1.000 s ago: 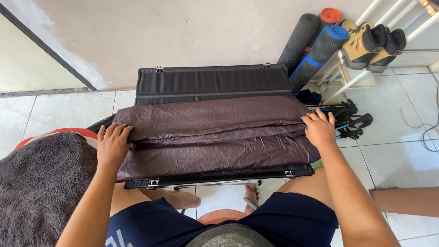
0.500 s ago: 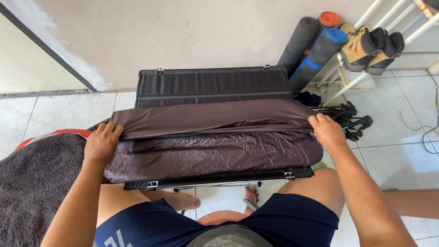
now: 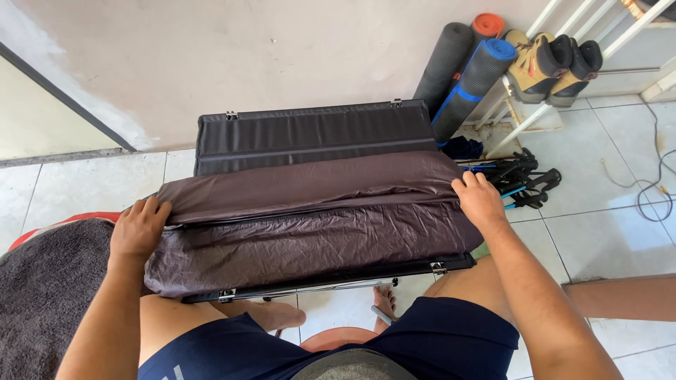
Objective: The person is folding and rolling a brown jacket on a black mat.
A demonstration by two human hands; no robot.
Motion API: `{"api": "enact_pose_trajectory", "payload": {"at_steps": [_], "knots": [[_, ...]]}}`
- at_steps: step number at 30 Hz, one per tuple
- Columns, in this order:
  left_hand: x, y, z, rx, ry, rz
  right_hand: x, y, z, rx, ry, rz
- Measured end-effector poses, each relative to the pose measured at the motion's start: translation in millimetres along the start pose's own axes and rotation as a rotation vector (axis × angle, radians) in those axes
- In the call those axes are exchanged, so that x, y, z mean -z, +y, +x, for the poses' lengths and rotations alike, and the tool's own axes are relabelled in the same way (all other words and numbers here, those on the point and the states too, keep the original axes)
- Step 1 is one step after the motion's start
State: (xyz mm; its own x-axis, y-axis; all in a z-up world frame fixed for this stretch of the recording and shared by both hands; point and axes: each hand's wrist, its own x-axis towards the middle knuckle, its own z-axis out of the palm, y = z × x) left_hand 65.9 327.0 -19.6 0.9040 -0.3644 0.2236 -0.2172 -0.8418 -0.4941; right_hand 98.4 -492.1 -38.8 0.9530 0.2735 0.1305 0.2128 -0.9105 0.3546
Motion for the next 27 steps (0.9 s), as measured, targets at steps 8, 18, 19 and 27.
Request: {"api": "enact_pose_trajectory", "payload": {"at_steps": [8,18,19,27], "knots": [[-25,18,-27,0.026,-0.264,-0.170,-1,-12,7,0.009,-0.299,0.054],[-2,33,-17,0.178,-0.464,-0.239,99,-19,31,-0.094,-0.895,0.232],[1,41,-14,0.177,-0.394,-0.177,103,-27,33,-0.041,-0.766,0.232],[25,103,15,0.052,-0.218,-0.234,88,-86,34,0.116,-0.511,0.264]]}}
